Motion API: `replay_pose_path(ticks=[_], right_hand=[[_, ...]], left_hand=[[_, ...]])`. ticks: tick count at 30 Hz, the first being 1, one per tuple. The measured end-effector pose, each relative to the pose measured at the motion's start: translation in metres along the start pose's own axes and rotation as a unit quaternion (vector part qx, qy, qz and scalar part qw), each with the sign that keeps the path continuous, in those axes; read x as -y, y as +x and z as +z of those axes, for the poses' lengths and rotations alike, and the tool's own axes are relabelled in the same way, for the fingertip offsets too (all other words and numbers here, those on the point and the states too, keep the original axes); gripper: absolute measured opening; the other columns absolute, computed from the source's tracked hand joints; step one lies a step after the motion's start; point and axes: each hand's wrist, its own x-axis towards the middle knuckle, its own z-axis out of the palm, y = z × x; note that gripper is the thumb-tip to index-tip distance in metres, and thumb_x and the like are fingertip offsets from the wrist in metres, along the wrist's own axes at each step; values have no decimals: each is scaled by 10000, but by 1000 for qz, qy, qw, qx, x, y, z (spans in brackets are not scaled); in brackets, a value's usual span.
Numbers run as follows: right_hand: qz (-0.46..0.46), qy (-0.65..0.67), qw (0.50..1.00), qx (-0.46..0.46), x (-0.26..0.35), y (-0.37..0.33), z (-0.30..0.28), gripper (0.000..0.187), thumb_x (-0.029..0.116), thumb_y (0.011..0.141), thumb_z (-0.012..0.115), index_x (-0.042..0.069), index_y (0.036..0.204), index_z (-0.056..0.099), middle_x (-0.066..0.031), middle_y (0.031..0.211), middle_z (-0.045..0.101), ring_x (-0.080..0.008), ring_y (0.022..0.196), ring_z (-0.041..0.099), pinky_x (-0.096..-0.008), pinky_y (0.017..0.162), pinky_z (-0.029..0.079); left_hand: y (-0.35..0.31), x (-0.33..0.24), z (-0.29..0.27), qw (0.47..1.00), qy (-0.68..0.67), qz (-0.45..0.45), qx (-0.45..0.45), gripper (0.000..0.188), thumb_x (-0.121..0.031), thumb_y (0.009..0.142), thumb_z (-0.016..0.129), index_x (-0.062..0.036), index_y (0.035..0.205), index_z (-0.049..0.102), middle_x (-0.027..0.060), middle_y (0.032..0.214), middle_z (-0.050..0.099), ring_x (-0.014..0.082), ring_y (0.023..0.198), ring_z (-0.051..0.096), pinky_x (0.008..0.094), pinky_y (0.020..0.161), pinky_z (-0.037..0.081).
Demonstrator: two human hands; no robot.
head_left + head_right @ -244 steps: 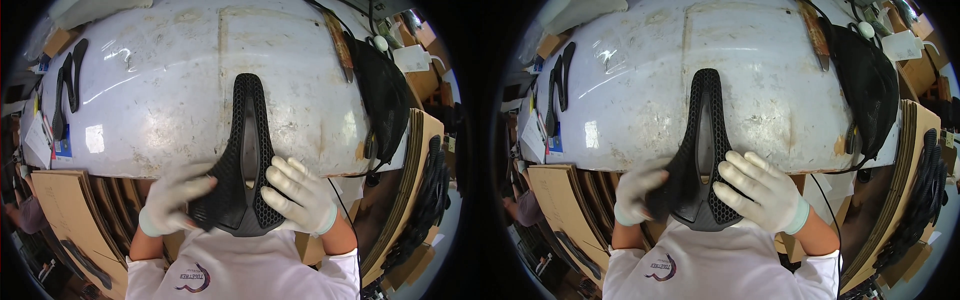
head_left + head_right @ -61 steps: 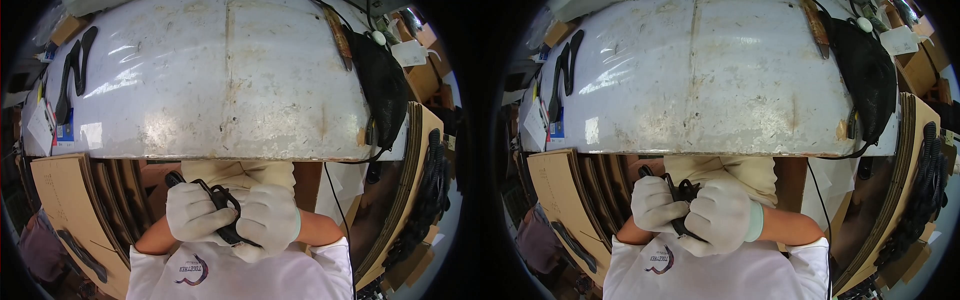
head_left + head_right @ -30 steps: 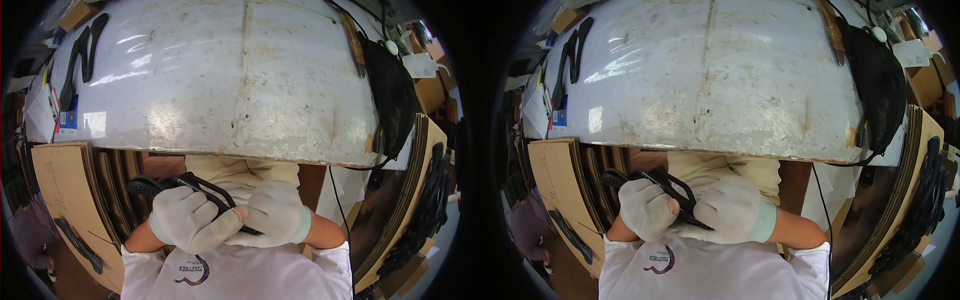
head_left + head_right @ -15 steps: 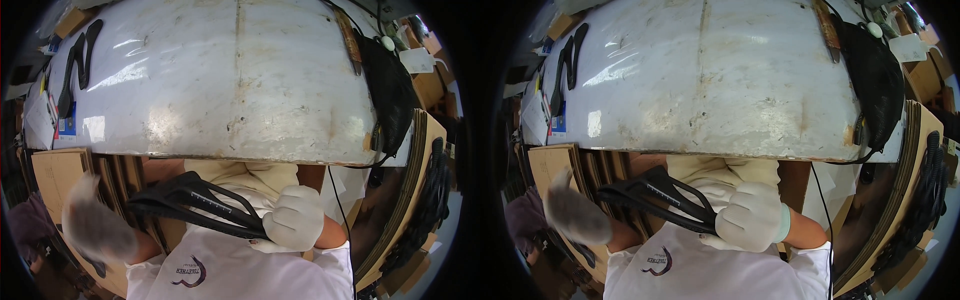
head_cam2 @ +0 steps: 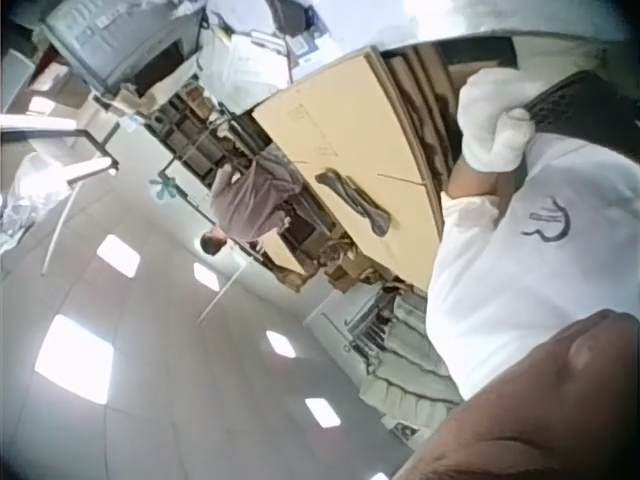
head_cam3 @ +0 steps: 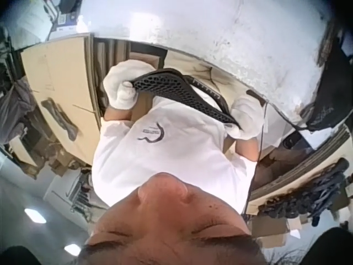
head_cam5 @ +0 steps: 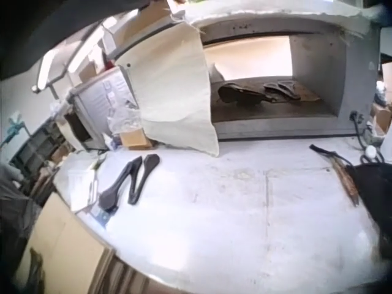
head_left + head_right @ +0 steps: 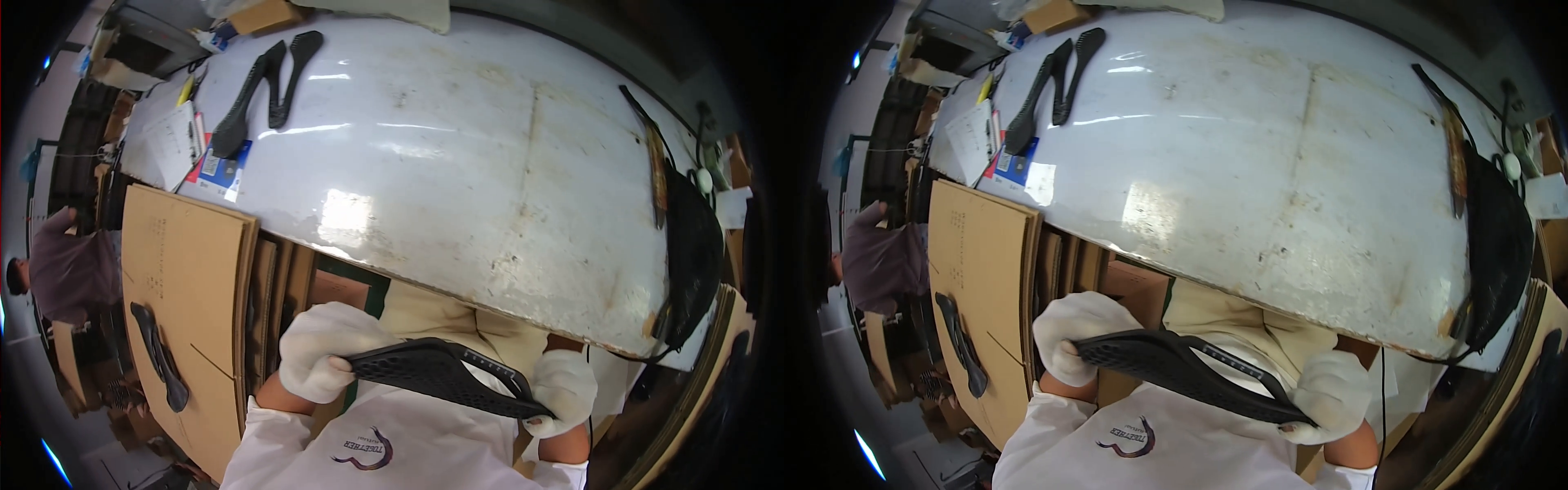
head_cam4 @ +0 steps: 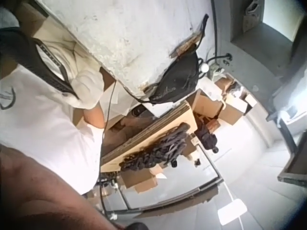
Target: Inspecting and preparing bicycle saddles at an industrial assembly workbench.
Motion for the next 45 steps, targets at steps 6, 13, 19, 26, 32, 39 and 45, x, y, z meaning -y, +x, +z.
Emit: replay_pose_path(ticks=[6, 13, 19, 26, 32, 39, 45], right_hand=[[6, -44, 999, 31, 6, -7, -4, 476, 439, 944, 722, 27, 732, 615, -66, 601, 557, -252, 502, 587, -399, 517, 507], [-12, -95, 988, 125, 20, -3, -17, 566, 578, 776, 776, 20, 761, 680, -40, 637, 477, -230, 516, 523, -352, 490, 423], [-30, -156, 978, 136, 16, -11, -24, 585, 596, 806, 772, 19, 791, 668, -72, 663, 559, -259, 548, 585, -385, 543, 491], [16, -221, 961, 167, 21, 19, -18, 548, 503, 777, 843, 5, 942, 685, -107, 738, 608, -295, 597, 617, -390, 567, 499], [167, -229, 942, 182, 30, 20, 5, 549, 557, 929, 709, 40, 1105, 650, -91, 770, 630, -272, 535, 610, -388, 493, 473], [161, -224, 941, 199, 26, 16, 0, 569, 595, 910, 715, 40, 1013, 643, -72, 664, 584, -277, 522, 586, -393, 480, 432], [220, -260, 921, 187, 31, 22, 12, 656, 683, 891, 673, 31, 961, 644, -82, 679, 573, -269, 530, 586, -384, 483, 433]], left_hand=[[0, -7, -20, 989, 32, -112, 94, 493, -337, 1055, 562, 116, 1148, 735, 210, 833, 746, 324, 690, 719, 387, 660, 554], [2, -11, -15, 987, -38, -62, 144, 484, -324, 1048, 571, 120, 1141, 739, 251, 967, 768, 375, 774, 742, 404, 717, 589], [9, -5, -9, 973, -4, -107, 204, 408, -238, 1019, 556, 123, 1070, 737, 259, 925, 751, 390, 771, 727, 426, 700, 583], [9, -14, -7, 976, 47, -153, 150, 690, -571, 1020, 593, 97, 1041, 767, 218, 898, 763, 383, 790, 759, 403, 712, 596], [12, -15, 16, 979, 135, -88, 128, 655, -556, 1028, 584, 62, 929, 778, 197, 866, 768, 353, 745, 768, 393, 677, 609], [11, -11, 21, 972, 188, -11, 141, 620, -536, 1037, 576, 31, 891, 780, 176, 818, 760, 320, 707, 765, 371, 636, 615], [14, -12, 34, 968, 206, -66, 125, 665, -576, 1028, 560, 33, 855, 765, 161, 789, 756, 338, 711, 762, 395, 672, 611]])
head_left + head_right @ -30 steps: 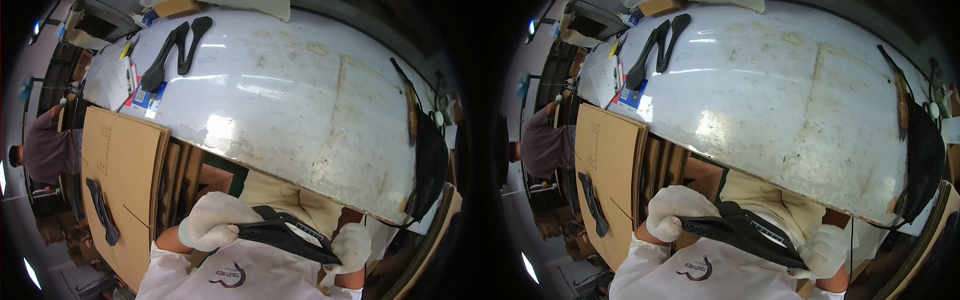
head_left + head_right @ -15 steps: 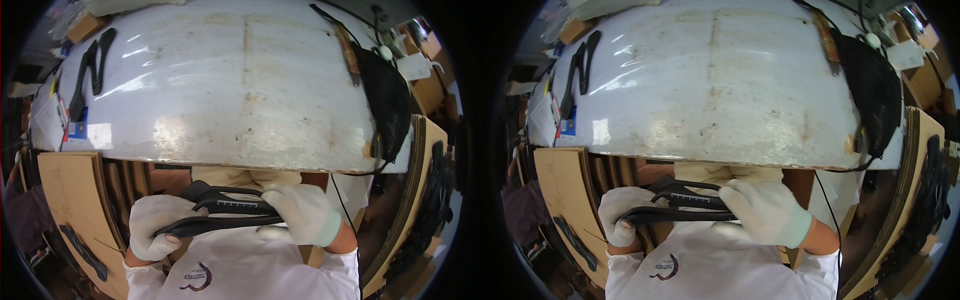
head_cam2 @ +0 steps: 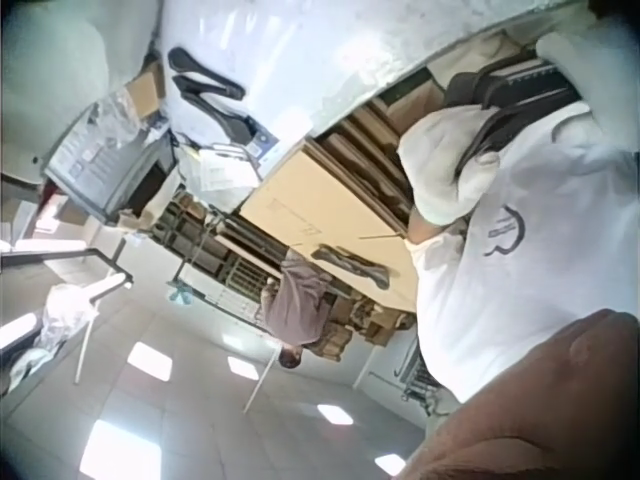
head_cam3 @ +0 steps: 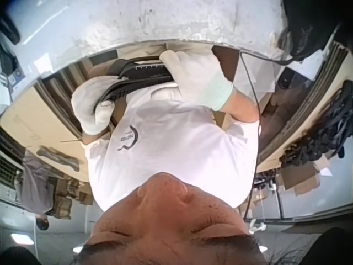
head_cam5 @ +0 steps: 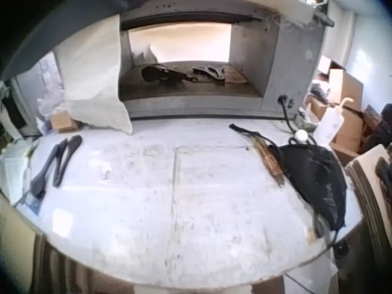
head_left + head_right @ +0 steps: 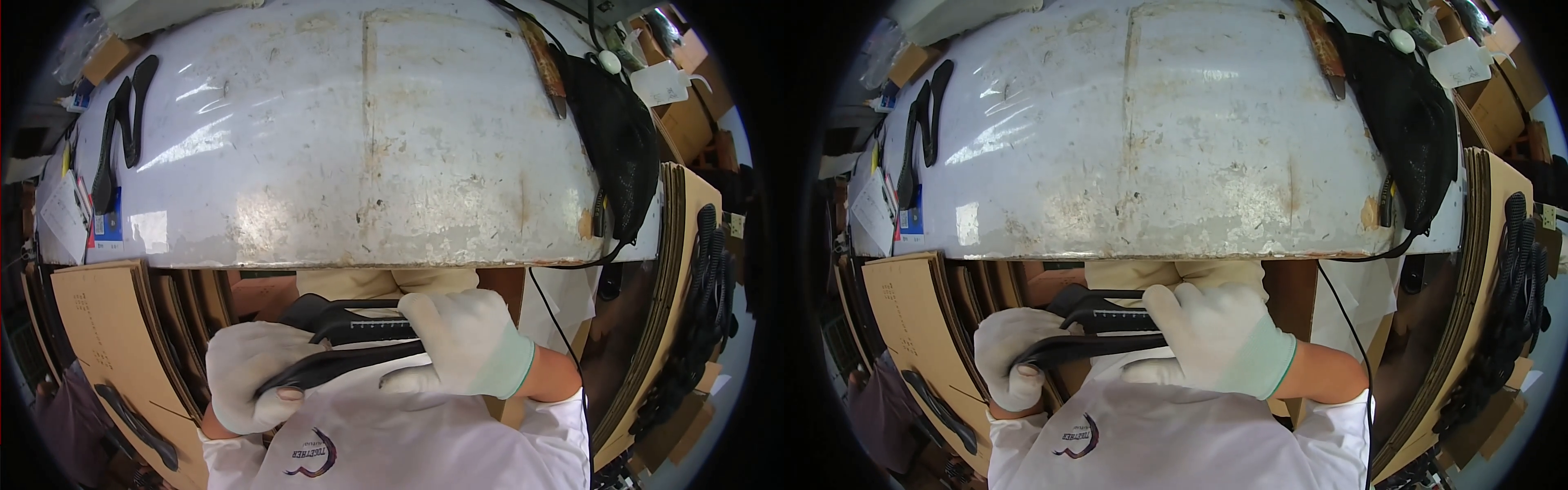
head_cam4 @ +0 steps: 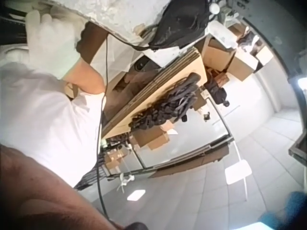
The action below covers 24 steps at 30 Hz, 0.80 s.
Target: Inspecting and preparing bicycle saddles at an industrial assembly workbench.
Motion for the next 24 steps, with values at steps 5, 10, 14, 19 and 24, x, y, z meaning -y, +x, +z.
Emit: replay_pose_path(ticks=[5, 10, 14, 19, 24], right_hand=[[9, -48, 999, 0, 3, 3, -1, 675, 714, 874, 666, 40, 894, 636, -73, 665, 544, -255, 532, 576, -374, 493, 440], [-2, -63, 997, -49, 3, 1, -8, 625, 685, 871, 689, 62, 872, 651, -64, 688, 557, -250, 538, 578, -368, 496, 441], [17, -150, 982, -116, 2, 4, -17, 551, 687, 828, 724, 154, 787, 595, -30, 648, 486, -201, 487, 536, -354, 455, 398], [70, -191, 972, -120, 3, 2, -21, 571, 681, 782, 774, 146, 760, 576, -33, 637, 484, -194, 470, 512, -350, 453, 389], [78, -194, 972, -104, 10, 7, -30, 596, 674, 738, 812, 130, 746, 568, -34, 639, 486, -192, 471, 512, -346, 449, 384]], left_hand=[[7, -1, 2, 1000, 14, 22, -1, 756, -667, 1018, 526, 19, 793, 751, 137, 744, 749, 331, 694, 760, 398, 683, 610], [22, 19, -8, 986, 9, 153, 69, 672, -644, 939, 645, 14, 959, 781, 166, 887, 766, 345, 788, 764, 399, 706, 609], [36, 27, -1, 989, -21, 133, 66, 617, -604, 919, 697, -6, 1048, 785, 208, 1161, 742, 398, 1048, 744, 461, 887, 595], [29, 25, 13, 998, -40, 47, 26, 428, -372, 890, 818, 28, 1028, 752, 245, 1274, 699, 448, 1278, 629, 512, 1083, 485], [31, 21, 15, 993, -114, 3, -2, 300, -150, 741, 802, 31, 979, 776, 215, 1211, 732, 425, 1243, 627, 530, 1113, 453]])
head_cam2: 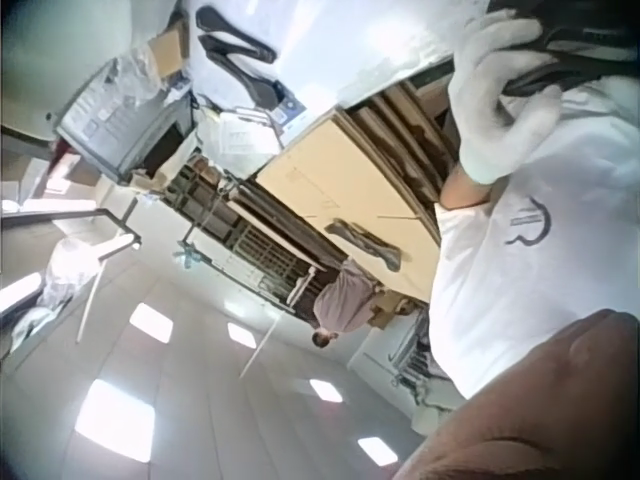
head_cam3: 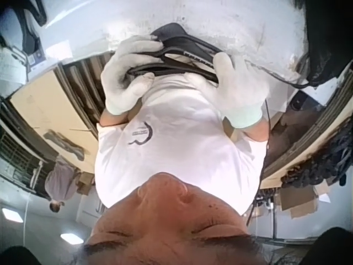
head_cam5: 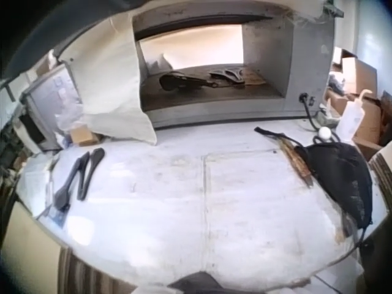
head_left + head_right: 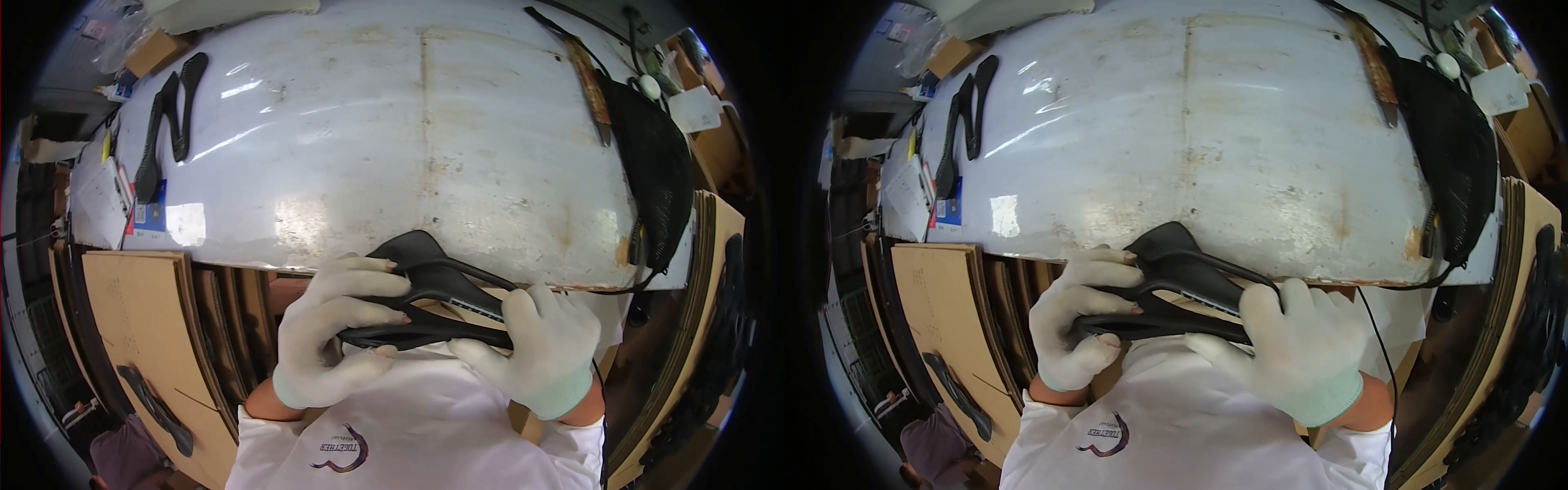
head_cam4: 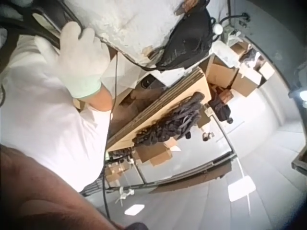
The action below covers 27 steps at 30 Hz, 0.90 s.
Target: Inspecting and preparing bicycle saddles at an industrial assembly workbench.
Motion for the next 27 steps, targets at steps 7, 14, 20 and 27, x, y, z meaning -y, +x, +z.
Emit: replay_pose_path(ticks=[7, 14, 20, 27], right_hand=[[-12, -32, 999, 8, 8, 5, -5, 625, 692, 725, 807, 113, 781, 582, -37, 676, 511, -192, 490, 536, -355, 449, 400], [-3, -57, 998, 22, 12, 7, -2, 629, 729, 764, 751, 129, 768, 562, -26, 659, 493, -182, 476, 523, -350, 445, 399], [9, -64, 998, 22, 17, 10, -5, 632, 740, 763, 741, 139, 759, 546, -14, 642, 460, -171, 467, 509, -344, 432, 373], [24, -69, 997, -2, 21, 13, -3, 626, 740, 757, 744, 150, 755, 534, -17, 641, 447, -161, 460, 489, -340, 440, 344]], left_hand=[[2, 5, -13, 992, -120, -38, 30, 260, -57, 693, 779, 18, 942, 786, 171, 1113, 762, 391, 1142, 667, 498, 1075, 480], [3, -13, -3, 997, 70, 13, -27, 295, -112, 677, 851, 35, 916, 758, 204, 1050, 761, 383, 1054, 732, 505, 1005, 523], [3, -10, 1, 999, 15, -3, -41, 288, -25, 688, 840, 53, 953, 759, 228, 1111, 757, 304, 953, 738, 369, 851, 581], [0, -7, 3, 996, 33, -22, -76, 236, -47, 691, 824, 40, 889, 729, 254, 1115, 760, 254, 831, 753, 321, 725, 586]])
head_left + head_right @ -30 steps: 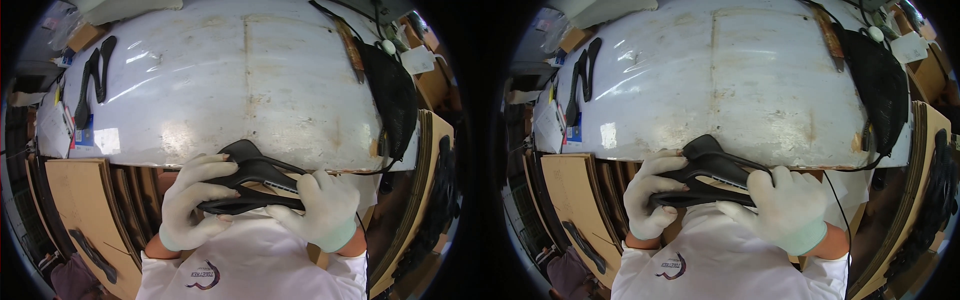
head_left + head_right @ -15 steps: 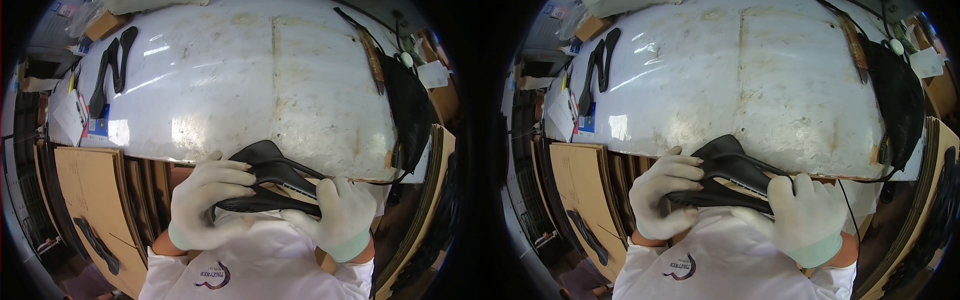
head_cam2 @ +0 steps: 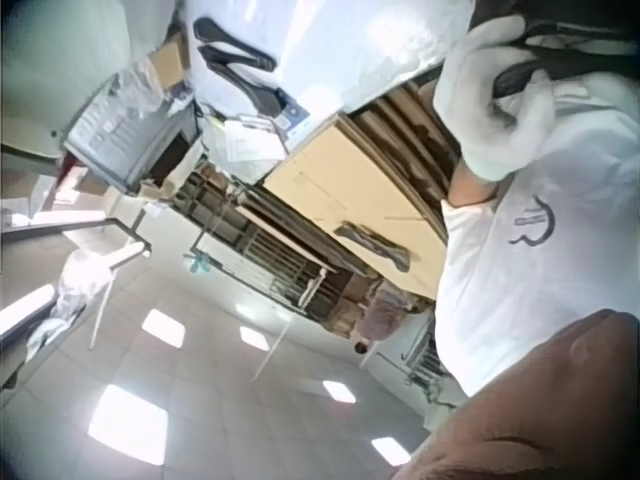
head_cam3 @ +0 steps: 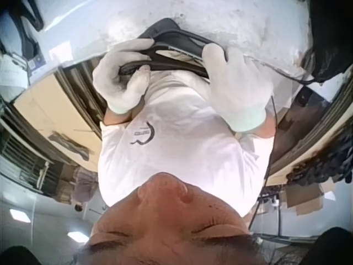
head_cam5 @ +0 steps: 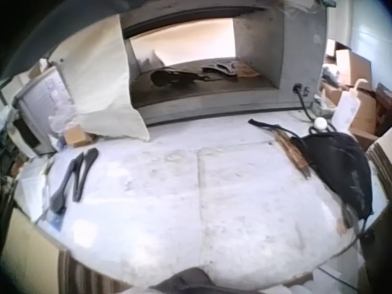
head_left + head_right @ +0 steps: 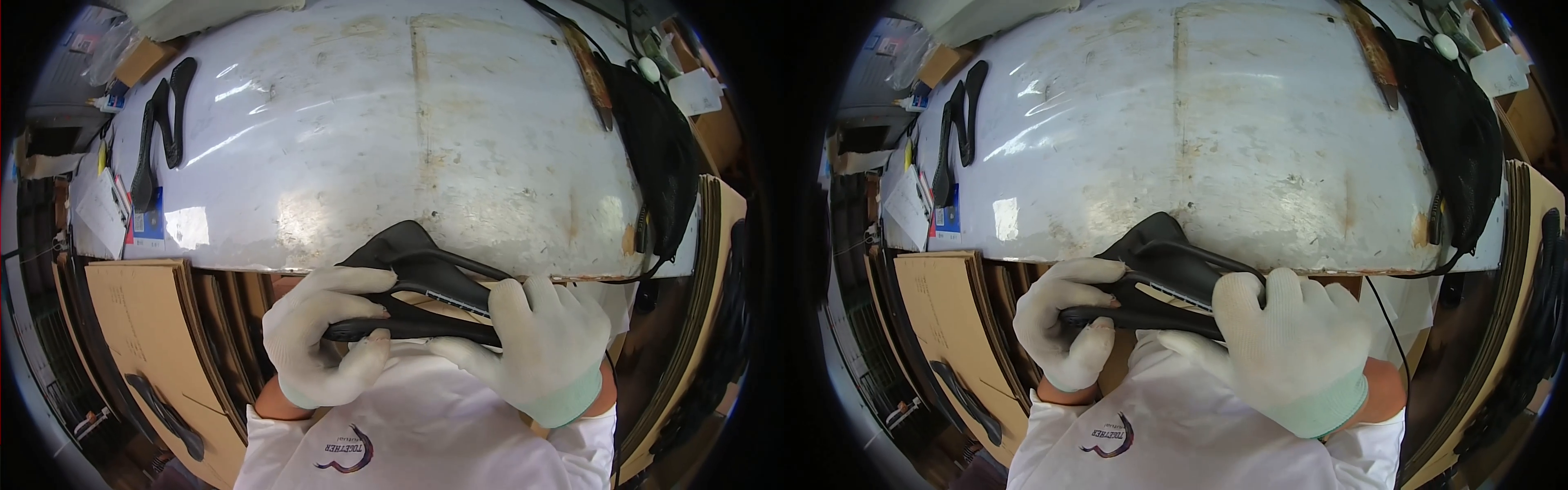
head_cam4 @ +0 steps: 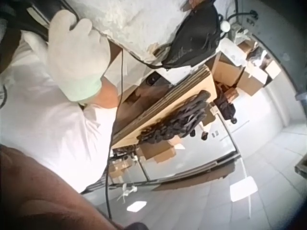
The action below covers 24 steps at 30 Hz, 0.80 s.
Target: Inspecting and preparing bicycle saddles at an industrial assembly workbench.
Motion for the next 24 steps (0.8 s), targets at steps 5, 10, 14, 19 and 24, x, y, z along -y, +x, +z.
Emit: replay_pose_path(ticks=[5, 10, 14, 19, 24], right_hand=[[-3, -8, 999, 47, -1, 6, -5, 624, 752, 778, 723, 157, 767, 535, -7, 649, 401, -159, 460, 467, -348, 450, 339], [7, -5, 1000, 22, 1, 6, -2, 625, 756, 785, 717, 158, 777, 540, -4, 657, 398, -165, 465, 470, -354, 443, 346], [12, 41, 998, 36, -5, 8, 0, 634, 760, 759, 741, 156, 790, 549, -10, 668, 425, -170, 473, 490, -354, 429, 357], [13, 42, 998, 50, -8, 16, 0, 647, 768, 743, 749, 154, 790, 549, -12, 647, 441, -169, 460, 491, -352, 416, 358], [17, 3, 1000, -6, 0, 9, 8, 661, 783, 745, 737, 156, 773, 530, 0, 625, 457, -153, 422, 460, -344, 404, 344]], left_hand=[[9, -10, 2, 1000, 15, -8, 11, 313, -109, 675, 914, 19, 869, 705, 282, 1098, 762, 225, 804, 757, 306, 694, 583], [5, -6, 2, 997, 48, -67, 0, 465, -170, 621, 1021, 21, 872, 679, 317, 1107, 757, 253, 892, 776, 319, 740, 602], [13, 8, 3, 993, -118, -19, -15, 476, -199, 643, 1023, 28, 892, 688, 303, 1094, 768, 283, 900, 792, 326, 737, 610], [24, 16, -10, 998, -8, 29, 59, 406, -229, 733, 967, 32, 913, 715, 267, 1088, 785, 304, 872, 802, 328, 735, 617], [23, 12, 1, 1000, -25, 14, 6, 395, -277, 758, 949, 28, 868, 722, 256, 1040, 794, 265, 803, 792, 303, 698, 606]])
